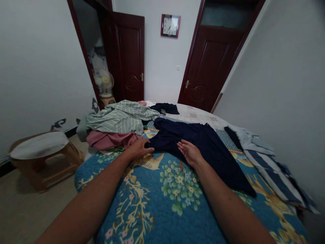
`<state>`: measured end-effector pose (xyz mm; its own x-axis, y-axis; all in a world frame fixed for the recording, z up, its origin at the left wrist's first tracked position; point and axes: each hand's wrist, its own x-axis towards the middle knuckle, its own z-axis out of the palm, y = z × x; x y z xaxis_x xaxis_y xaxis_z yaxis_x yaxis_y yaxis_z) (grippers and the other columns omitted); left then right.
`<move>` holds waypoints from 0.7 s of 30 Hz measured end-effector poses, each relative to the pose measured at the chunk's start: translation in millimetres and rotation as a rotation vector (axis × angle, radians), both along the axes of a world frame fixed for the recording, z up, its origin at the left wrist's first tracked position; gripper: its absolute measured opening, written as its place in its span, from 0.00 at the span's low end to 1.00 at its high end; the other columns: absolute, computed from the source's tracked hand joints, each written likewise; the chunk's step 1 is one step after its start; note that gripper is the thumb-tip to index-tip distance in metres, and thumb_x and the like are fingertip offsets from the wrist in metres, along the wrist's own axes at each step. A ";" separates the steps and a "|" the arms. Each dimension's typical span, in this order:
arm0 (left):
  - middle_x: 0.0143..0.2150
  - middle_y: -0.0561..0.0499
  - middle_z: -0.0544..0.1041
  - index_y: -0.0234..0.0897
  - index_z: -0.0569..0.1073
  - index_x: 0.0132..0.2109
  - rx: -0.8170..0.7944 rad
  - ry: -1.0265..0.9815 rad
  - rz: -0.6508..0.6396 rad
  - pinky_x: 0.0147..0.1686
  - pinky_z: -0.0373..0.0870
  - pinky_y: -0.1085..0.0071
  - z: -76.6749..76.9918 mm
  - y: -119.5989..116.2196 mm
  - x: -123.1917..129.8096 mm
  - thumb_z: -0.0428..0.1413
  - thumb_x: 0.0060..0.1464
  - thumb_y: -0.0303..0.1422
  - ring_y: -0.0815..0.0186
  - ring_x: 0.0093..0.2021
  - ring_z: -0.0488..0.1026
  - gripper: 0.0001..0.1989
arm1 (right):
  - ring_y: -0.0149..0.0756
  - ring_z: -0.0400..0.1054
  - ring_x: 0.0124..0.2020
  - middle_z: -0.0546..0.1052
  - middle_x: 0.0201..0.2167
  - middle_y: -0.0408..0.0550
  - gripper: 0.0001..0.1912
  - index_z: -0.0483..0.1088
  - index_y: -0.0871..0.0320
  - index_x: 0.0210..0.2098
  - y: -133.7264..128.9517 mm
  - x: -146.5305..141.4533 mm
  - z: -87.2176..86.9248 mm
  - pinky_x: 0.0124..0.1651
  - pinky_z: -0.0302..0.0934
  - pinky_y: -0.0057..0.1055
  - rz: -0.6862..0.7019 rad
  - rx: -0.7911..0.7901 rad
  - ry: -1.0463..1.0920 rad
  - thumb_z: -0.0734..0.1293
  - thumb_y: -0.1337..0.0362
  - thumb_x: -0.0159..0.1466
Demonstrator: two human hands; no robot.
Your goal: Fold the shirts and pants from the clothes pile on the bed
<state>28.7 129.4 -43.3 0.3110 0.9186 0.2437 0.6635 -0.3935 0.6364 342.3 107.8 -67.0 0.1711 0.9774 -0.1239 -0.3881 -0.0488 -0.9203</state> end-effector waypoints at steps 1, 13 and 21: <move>0.35 0.49 0.81 0.42 0.81 0.39 -0.009 0.006 -0.004 0.36 0.64 0.67 -1.3 0.6 -0.7 0.68 0.48 0.44 0.57 0.34 0.75 0.14 | 0.44 0.80 0.51 0.83 0.46 0.54 0.15 0.74 0.55 0.44 -0.7 0.5 -2.7 0.53 0.76 0.41 0.021 0.006 -0.035 0.74 0.66 0.56; 0.60 0.42 0.75 0.44 0.83 0.48 0.255 0.050 -0.079 0.66 0.62 0.53 -4.8 0.0 0.1 0.69 0.50 0.48 0.47 0.63 0.69 0.20 | 0.44 0.75 0.58 0.80 0.58 0.54 0.25 0.75 0.55 0.61 -19.4 -12.4 -9.9 0.66 0.64 0.46 0.044 0.450 -1.168 0.67 0.63 0.65; 0.43 0.43 0.83 0.43 0.83 0.40 0.162 -0.108 -0.085 0.61 0.66 0.55 -9.2 0.4 29.0 0.58 0.62 0.35 0.50 0.50 0.77 0.09 | 0.44 0.78 0.43 0.84 0.41 0.48 0.22 0.81 0.55 0.48 0.2 1.1 -13.2 0.51 0.71 0.41 -0.070 0.243 -0.704 0.64 0.51 0.65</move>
